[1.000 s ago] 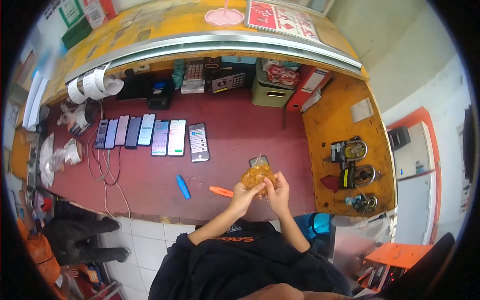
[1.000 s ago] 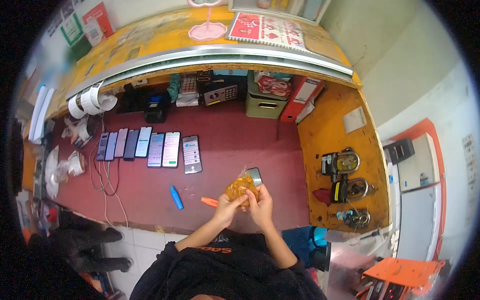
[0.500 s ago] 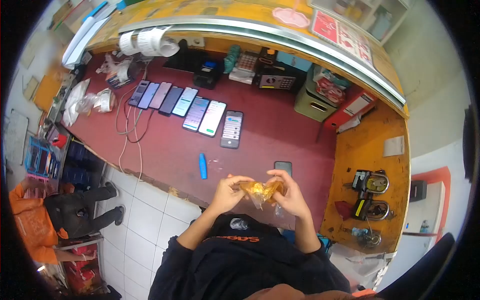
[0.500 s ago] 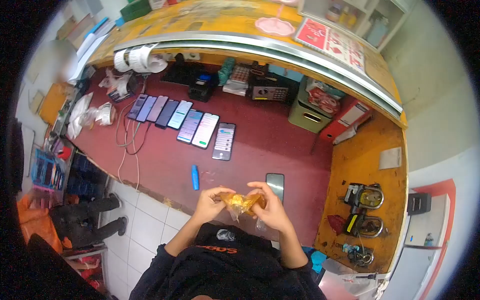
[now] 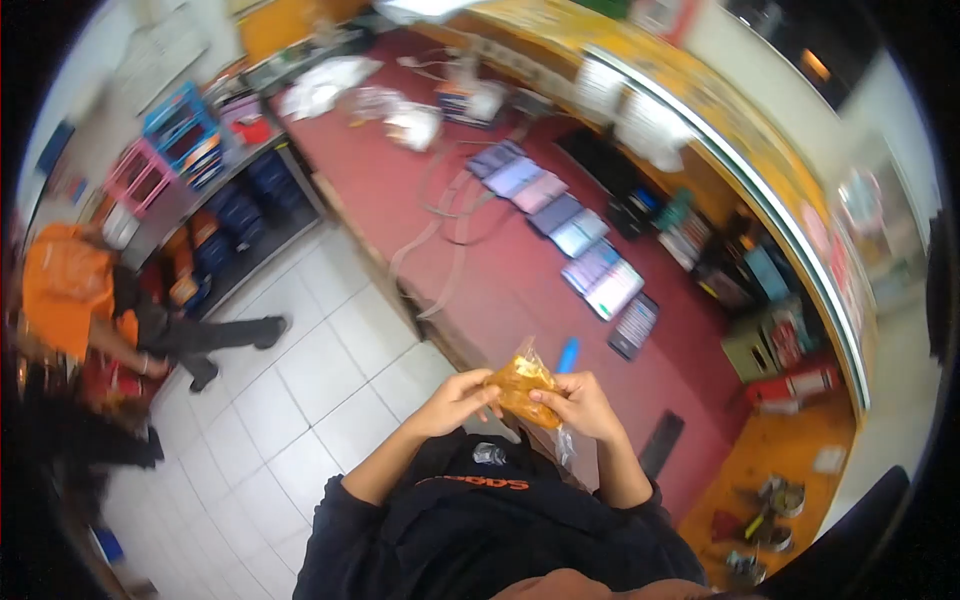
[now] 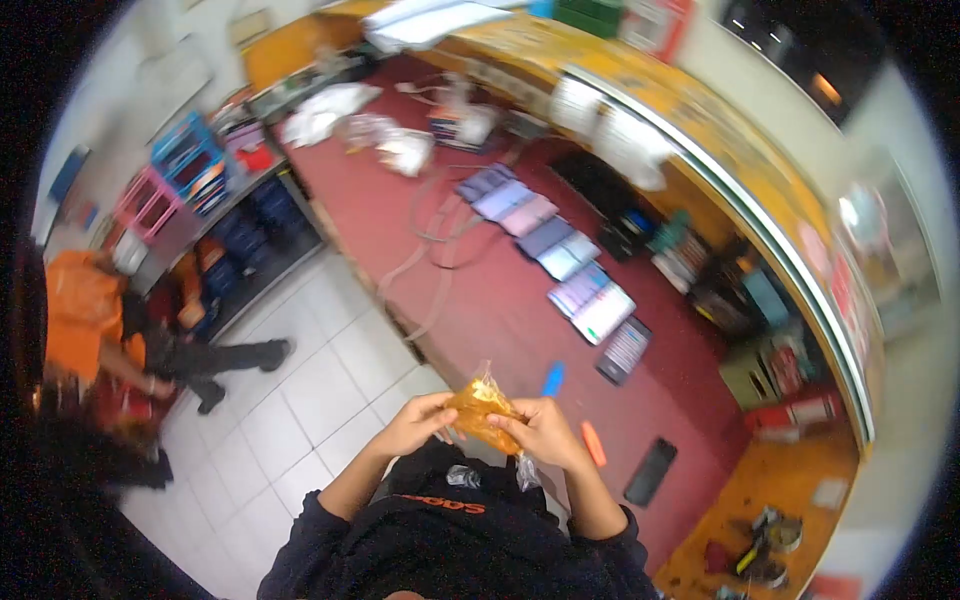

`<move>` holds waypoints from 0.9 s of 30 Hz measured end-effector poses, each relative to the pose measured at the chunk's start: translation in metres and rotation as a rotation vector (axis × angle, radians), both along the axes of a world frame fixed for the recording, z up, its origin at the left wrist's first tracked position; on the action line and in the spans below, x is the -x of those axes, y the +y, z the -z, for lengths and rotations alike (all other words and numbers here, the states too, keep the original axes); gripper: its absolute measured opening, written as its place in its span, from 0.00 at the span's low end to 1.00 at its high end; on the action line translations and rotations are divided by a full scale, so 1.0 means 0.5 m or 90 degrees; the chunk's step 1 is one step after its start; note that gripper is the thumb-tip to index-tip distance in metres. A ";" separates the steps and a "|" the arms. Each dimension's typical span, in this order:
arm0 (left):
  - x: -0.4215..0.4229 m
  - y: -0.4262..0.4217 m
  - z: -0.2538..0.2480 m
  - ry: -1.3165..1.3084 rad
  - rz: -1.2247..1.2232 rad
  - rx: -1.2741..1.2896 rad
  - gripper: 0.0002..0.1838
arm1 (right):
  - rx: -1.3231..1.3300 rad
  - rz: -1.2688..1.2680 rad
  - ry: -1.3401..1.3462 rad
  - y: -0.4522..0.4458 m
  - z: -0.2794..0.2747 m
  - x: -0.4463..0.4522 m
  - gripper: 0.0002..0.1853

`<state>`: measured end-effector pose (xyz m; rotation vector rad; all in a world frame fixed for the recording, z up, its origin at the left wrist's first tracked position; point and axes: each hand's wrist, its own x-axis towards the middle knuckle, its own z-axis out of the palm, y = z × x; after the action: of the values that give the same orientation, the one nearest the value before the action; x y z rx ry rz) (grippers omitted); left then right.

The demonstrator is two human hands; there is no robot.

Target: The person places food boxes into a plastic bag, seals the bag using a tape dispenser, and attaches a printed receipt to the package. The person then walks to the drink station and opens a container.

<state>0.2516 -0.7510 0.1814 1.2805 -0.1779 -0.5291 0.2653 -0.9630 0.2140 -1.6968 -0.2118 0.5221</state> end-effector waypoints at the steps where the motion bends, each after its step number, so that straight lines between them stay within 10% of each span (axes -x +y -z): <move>1: 0.002 0.043 -0.019 -0.050 -0.016 -0.041 0.17 | 0.031 -0.081 -0.001 0.050 -0.002 -0.020 0.08; 12: 0.077 0.449 -0.097 0.046 -0.481 0.026 0.12 | -0.026 -0.376 -0.074 0.564 -0.031 -0.141 0.09; 19: 0.043 0.615 -0.113 -0.002 -0.470 0.055 0.16 | -0.003 -0.533 -0.063 0.760 -0.085 -0.254 0.09; 27: -0.142 0.827 -0.197 -0.432 -0.593 -0.499 0.08 | -0.140 -0.470 -0.550 0.953 -0.180 -0.456 0.04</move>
<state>0.3225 -0.3375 0.2801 2.0727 0.0960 0.7318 0.4931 -0.4863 0.3042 -1.4972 -1.4964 0.2373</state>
